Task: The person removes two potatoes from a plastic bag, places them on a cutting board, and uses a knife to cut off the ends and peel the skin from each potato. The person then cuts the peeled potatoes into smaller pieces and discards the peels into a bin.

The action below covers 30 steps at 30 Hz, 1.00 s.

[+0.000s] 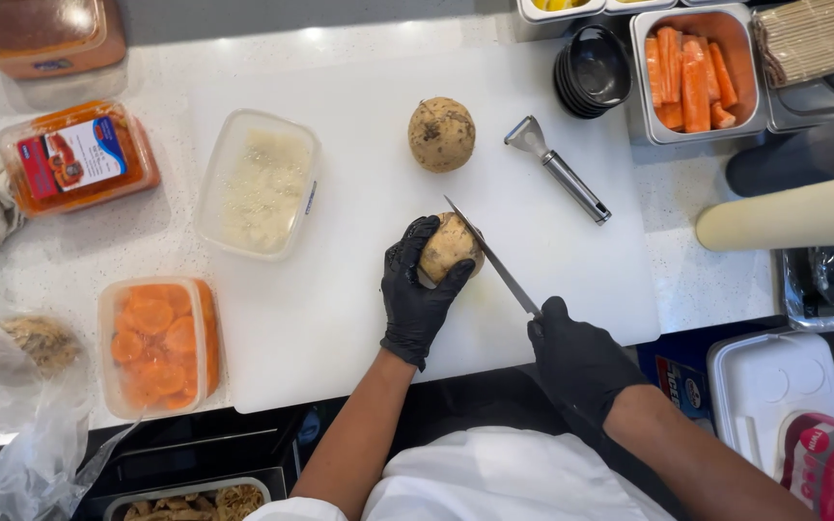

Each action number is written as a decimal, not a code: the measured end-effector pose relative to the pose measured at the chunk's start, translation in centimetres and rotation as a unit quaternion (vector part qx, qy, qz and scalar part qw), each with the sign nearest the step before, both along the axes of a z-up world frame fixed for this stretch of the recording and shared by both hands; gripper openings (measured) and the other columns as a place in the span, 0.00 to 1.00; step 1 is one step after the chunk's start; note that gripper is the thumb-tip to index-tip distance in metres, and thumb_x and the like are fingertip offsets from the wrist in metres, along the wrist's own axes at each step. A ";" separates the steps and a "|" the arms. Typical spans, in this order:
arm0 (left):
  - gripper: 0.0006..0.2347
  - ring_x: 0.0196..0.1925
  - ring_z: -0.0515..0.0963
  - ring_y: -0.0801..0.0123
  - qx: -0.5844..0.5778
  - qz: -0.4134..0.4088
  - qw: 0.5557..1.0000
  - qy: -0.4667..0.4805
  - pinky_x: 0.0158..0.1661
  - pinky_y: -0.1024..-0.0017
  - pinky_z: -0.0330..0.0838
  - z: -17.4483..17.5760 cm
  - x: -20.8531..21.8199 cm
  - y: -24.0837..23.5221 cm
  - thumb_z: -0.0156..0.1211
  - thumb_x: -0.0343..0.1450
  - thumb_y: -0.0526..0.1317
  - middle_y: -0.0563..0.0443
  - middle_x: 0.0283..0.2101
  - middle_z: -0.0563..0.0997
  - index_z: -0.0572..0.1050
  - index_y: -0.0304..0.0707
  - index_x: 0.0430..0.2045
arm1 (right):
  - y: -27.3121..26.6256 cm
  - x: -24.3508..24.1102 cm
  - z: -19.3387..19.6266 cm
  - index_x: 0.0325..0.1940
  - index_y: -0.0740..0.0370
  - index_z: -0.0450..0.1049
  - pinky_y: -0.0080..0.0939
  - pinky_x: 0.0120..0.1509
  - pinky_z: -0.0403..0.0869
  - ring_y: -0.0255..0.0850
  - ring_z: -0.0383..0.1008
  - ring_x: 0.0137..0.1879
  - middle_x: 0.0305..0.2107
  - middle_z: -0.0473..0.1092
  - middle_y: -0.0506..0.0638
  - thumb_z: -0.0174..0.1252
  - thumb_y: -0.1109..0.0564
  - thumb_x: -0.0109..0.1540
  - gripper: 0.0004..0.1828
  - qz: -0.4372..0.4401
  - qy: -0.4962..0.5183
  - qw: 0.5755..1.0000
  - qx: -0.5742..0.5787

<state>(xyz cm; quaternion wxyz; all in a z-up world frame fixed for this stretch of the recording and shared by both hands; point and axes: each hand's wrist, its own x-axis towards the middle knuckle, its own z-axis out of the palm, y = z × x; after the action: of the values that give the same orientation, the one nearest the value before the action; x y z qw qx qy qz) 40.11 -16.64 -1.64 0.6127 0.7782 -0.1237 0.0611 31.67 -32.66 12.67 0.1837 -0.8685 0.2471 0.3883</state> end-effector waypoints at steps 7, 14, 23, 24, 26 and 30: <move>0.26 0.60 0.77 0.57 -0.005 0.028 1.000 0.005 0.61 0.63 0.74 0.6 0.2 -0.3 0.77 0.65 0.43 0.44 0.59 0.79 0.75 0.35 0.57 | -0.7 2.8 -2.2 0.50 0.63 0.62 0.57 0.44 0.77 0.61 0.80 0.37 0.28 0.77 0.66 0.41 0.46 0.71 0.17 0.075 -0.051 0.996 -0.003; 0.28 0.60 0.77 0.56 0.005 0.010 0.999 -0.031 0.62 0.63 0.74 0.9 -0.3 -0.4 0.79 0.63 0.43 0.43 0.59 0.79 0.74 0.37 0.57 | -0.6 3.4 -10.0 0.51 0.64 0.60 0.65 0.44 0.74 0.67 0.78 0.37 0.27 0.75 0.68 0.43 0.46 0.70 0.17 0.052 -0.137 0.989 0.005; 0.30 0.72 0.70 0.51 -0.041 -0.110 0.993 -0.014 0.70 0.61 0.65 -0.1 0.0 4.3 0.74 0.68 0.40 0.37 0.68 0.71 0.66 0.35 0.65 | -2.2 2.9 -12.2 0.52 0.62 0.61 0.66 0.42 0.74 0.69 0.76 0.34 0.26 0.75 0.70 0.45 0.47 0.69 0.17 0.071 -0.221 0.973 0.019; 0.30 0.73 0.69 0.51 -0.022 -0.123 0.992 -0.032 0.72 0.60 0.64 0.0 -0.6 4.8 0.73 0.69 0.39 0.37 0.69 0.70 0.66 0.36 0.66 | -2.4 2.3 -12.0 0.53 0.61 0.62 0.65 0.41 0.74 0.69 0.77 0.33 0.26 0.75 0.70 0.45 0.47 0.70 0.16 0.069 -0.220 0.973 0.021; 0.26 0.75 0.69 0.49 0.026 -0.139 0.989 -0.053 0.72 0.60 0.66 0.5 -1.7 5.1 0.69 0.72 0.35 0.32 0.74 0.65 0.70 0.43 0.66 | -2.7 1.1 -11.3 0.51 0.60 0.64 0.63 0.40 0.74 0.67 0.77 0.33 0.25 0.75 0.68 0.46 0.45 0.70 0.16 0.054 -0.224 0.972 0.050; 0.32 0.68 0.63 0.37 0.074 -0.125 0.988 -0.050 0.64 0.56 0.61 2.7 -1.6 2.8 0.79 0.60 0.40 0.23 0.67 0.60 0.68 0.40 0.58 | -2.8 -1.0 -9.0 0.51 0.60 0.65 0.59 0.37 0.75 0.63 0.78 0.31 0.23 0.75 0.64 0.48 0.47 0.67 0.16 0.001 -0.292 0.951 0.105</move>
<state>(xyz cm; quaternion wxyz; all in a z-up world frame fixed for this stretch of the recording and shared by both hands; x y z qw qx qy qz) 38.46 -13.81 1.01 0.5489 0.7960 -0.2546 0.0132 30.69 -35.44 3.69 0.3373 -0.9201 0.1397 0.1417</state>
